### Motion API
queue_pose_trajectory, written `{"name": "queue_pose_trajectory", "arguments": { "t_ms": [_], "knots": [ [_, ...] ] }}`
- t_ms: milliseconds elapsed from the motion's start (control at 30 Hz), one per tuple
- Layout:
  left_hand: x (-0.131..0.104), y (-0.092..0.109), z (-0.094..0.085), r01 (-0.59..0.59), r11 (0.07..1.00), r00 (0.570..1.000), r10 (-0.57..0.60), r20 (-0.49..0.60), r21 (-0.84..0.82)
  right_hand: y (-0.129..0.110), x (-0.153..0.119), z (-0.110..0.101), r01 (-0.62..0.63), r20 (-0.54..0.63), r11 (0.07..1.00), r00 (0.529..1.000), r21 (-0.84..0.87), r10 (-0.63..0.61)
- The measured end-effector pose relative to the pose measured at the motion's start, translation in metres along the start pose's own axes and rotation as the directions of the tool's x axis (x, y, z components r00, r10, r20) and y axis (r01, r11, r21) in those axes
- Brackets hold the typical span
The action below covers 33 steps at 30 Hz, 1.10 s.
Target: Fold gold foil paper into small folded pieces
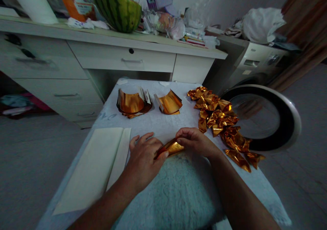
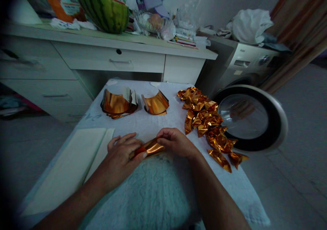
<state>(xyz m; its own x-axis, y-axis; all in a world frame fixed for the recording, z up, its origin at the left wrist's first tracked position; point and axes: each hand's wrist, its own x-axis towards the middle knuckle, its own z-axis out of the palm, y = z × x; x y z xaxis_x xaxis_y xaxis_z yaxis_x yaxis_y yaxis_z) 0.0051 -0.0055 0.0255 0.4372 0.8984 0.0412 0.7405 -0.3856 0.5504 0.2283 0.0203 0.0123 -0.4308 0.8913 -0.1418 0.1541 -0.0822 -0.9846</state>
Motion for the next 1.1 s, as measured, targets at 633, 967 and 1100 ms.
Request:
{"name": "queue_pose_trajectory", "arguments": {
  "t_ms": [633,967,1100],
  "knots": [
    [0.022,-0.013,0.019,0.154,0.978,0.974,-0.127,-0.186,0.140,0.015,0.012,0.010,-0.096,-0.287,0.579,0.925,-0.810,-0.249],
    [0.027,-0.014,0.021,0.109,0.994,0.979,-0.105,-0.174,0.016,0.008,0.012,0.011,-0.044,-0.267,0.641,0.929,-0.766,-0.255],
    [0.026,-0.013,0.020,0.058,0.994,0.981,-0.073,-0.178,-0.089,0.006,0.011,0.012,0.005,-0.237,0.732,0.945,-0.682,-0.227]
  ]
}}
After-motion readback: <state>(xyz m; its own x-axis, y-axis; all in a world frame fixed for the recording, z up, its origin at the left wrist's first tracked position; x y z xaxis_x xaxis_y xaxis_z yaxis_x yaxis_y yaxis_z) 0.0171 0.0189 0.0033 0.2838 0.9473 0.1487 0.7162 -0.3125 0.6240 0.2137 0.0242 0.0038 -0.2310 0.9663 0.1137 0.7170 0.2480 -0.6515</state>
